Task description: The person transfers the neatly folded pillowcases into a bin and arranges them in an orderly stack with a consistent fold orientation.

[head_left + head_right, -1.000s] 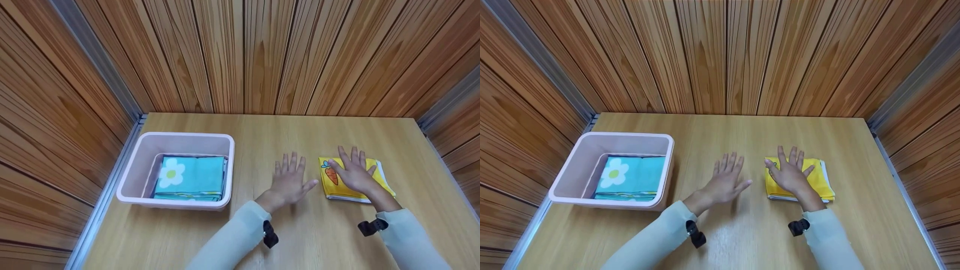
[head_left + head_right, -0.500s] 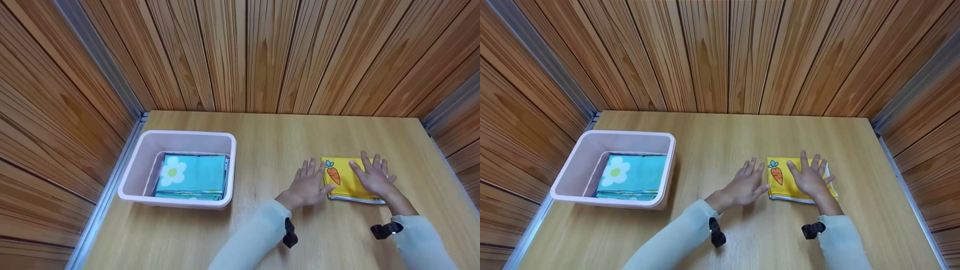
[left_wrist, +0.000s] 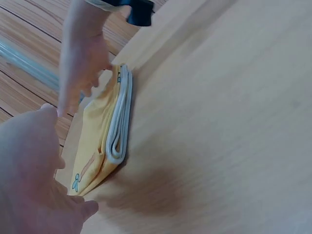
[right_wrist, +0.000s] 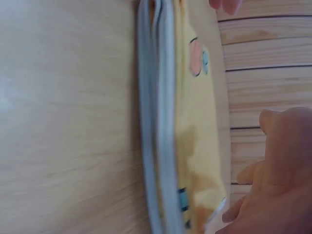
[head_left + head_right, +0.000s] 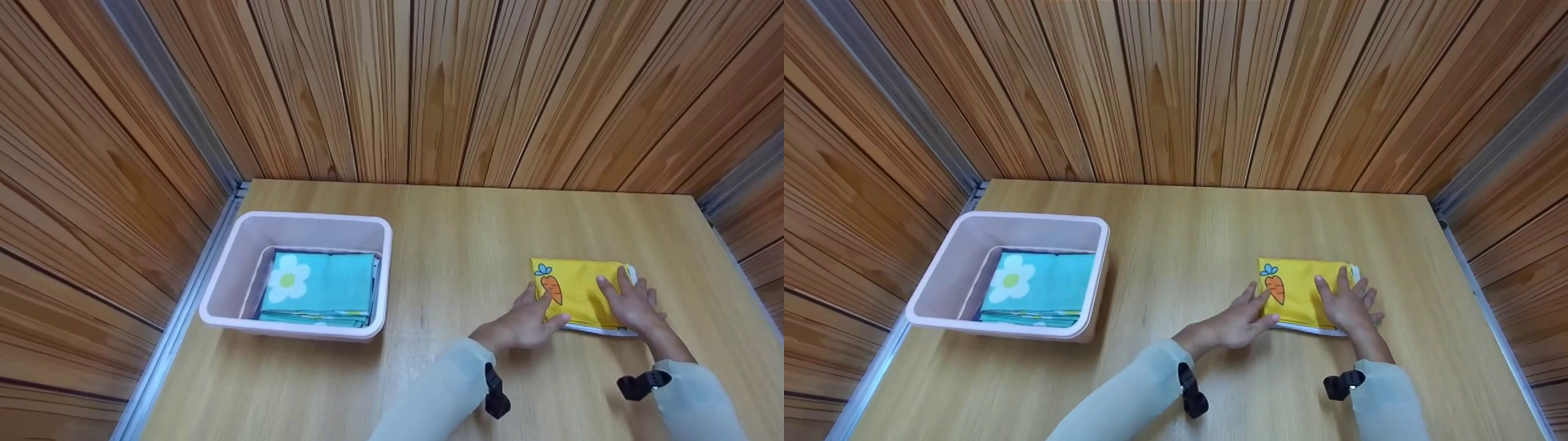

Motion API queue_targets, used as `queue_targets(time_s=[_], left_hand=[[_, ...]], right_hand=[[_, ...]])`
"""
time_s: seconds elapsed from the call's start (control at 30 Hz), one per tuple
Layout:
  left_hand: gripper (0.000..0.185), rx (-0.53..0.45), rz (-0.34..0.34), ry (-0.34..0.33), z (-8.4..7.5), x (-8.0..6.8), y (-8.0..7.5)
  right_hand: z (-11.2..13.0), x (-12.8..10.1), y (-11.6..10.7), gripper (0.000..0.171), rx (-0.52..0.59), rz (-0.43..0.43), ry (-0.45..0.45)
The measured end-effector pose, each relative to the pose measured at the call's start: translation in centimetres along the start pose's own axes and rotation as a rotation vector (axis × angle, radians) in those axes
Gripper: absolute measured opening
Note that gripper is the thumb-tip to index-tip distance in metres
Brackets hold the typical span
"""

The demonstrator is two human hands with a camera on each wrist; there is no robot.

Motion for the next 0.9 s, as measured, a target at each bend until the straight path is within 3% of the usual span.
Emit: queue_targets(time_s=[0.2,0.4,0.53,0.7,0.9], left_hand=[[0.064,-0.172,0.030,-0.046,0.3,0.3,1.2],[0.061,-0.233,0.029,-0.069,0.7,0.4,1.3],[0.060,-0.248,-0.058,-0.081,0.9,0.4,0.4],[0.059,-0.245,-0.196,-0.153,1.8,0.3,-0.9],[0.061,-0.328,-0.246,-0.218,2.7,0.6,-1.4]], right_hand=[[-0.6,0.1,0.1,0.092,0.037,0.031,0.004],[-0.6,-0.1,-0.1,0.092,0.061,0.016,0.015],[-0.3,-0.1,0.1,0.091,0.092,0.020,-0.004],[-0.4,0.0,0.2,0.091,0.178,0.027,-0.006],[-1.8,0.5,0.1,0.086,0.299,-0.009,0.073]])
Point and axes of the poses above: each hand's wrist, its own x-axis towards the middle knuckle, its own y-axis out of the palm, z = x × y, the point moved 7 cm from there along x, towards the middle knuckle, and after that the axes turned 9 degrees about y, right-handed, at the moved point
